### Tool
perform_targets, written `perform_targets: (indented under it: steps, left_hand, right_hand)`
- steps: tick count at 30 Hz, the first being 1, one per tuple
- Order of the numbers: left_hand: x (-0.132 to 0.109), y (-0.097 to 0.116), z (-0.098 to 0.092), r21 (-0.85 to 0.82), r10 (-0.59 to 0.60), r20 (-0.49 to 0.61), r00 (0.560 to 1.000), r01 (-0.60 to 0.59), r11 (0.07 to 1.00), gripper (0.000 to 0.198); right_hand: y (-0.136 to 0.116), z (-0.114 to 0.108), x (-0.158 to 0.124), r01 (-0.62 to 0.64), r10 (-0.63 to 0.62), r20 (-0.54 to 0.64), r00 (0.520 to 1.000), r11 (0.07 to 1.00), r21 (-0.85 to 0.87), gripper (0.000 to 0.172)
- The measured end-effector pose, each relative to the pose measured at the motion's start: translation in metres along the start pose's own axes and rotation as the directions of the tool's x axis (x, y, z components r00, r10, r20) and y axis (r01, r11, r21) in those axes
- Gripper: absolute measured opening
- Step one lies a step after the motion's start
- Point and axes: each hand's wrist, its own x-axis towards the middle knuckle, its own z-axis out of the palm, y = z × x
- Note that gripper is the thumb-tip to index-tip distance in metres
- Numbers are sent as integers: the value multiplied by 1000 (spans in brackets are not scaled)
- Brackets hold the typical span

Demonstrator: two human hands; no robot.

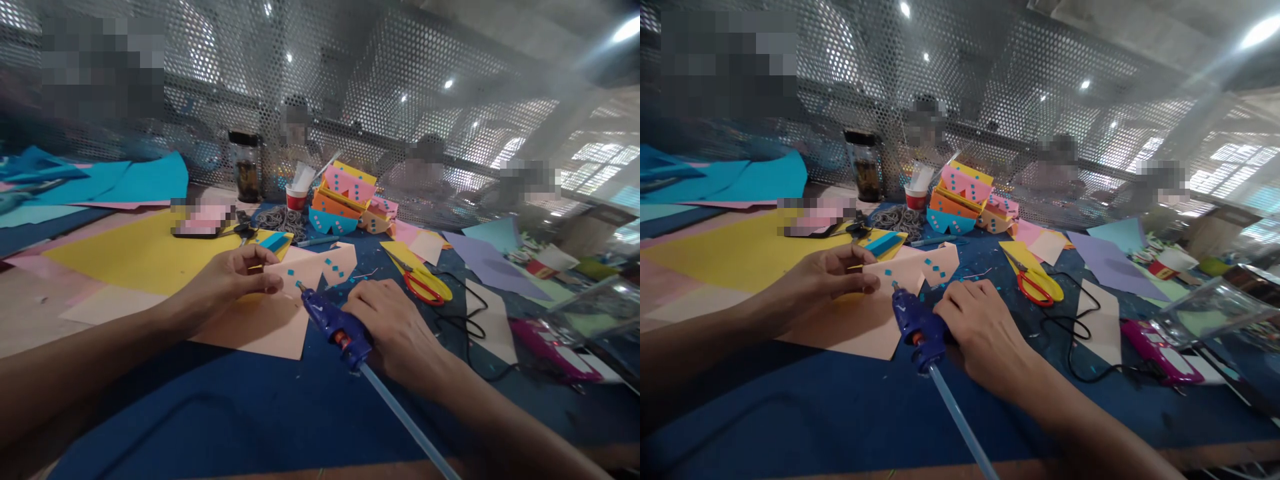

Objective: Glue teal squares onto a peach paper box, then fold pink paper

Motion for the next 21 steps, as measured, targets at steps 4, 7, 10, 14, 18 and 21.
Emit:
perform_targets:
  steps: [4, 7, 10, 14, 18, 21]
  left_hand:
    - [-3, 3, 2, 20, 7, 7, 1000, -7, 1000, 38]
    - [-2, 2, 1, 29, 8, 15, 1000, -8, 1000, 37]
    - [0, -2, -1, 18, 12, 39, 999, -12, 1000, 37]
    - [2, -3, -4, 10, 13, 55, 998, -14, 1000, 37]
    - [2, -3, -3, 3, 17, 64, 998, -18, 1000, 37]
    - [2, -3, -3, 7, 14, 66, 998, -15, 1000, 39]
  right_hand:
    - [0, -3, 2, 11, -10, 27, 1000, 999, -49, 13]
    - [0, -10, 4, 18, -14, 41, 999, 996, -92, 19]
    - [-1, -20, 5, 21, -16, 44, 999, 991, -130, 24]
    - [-5, -34, 7, 51, -40, 62, 997, 983, -177, 25]
    - [-9, -39, 12, 85, -68, 81, 994, 968, -238, 22]
    - [-10, -40, 15, 78, -53, 96, 994, 958, -277, 22]
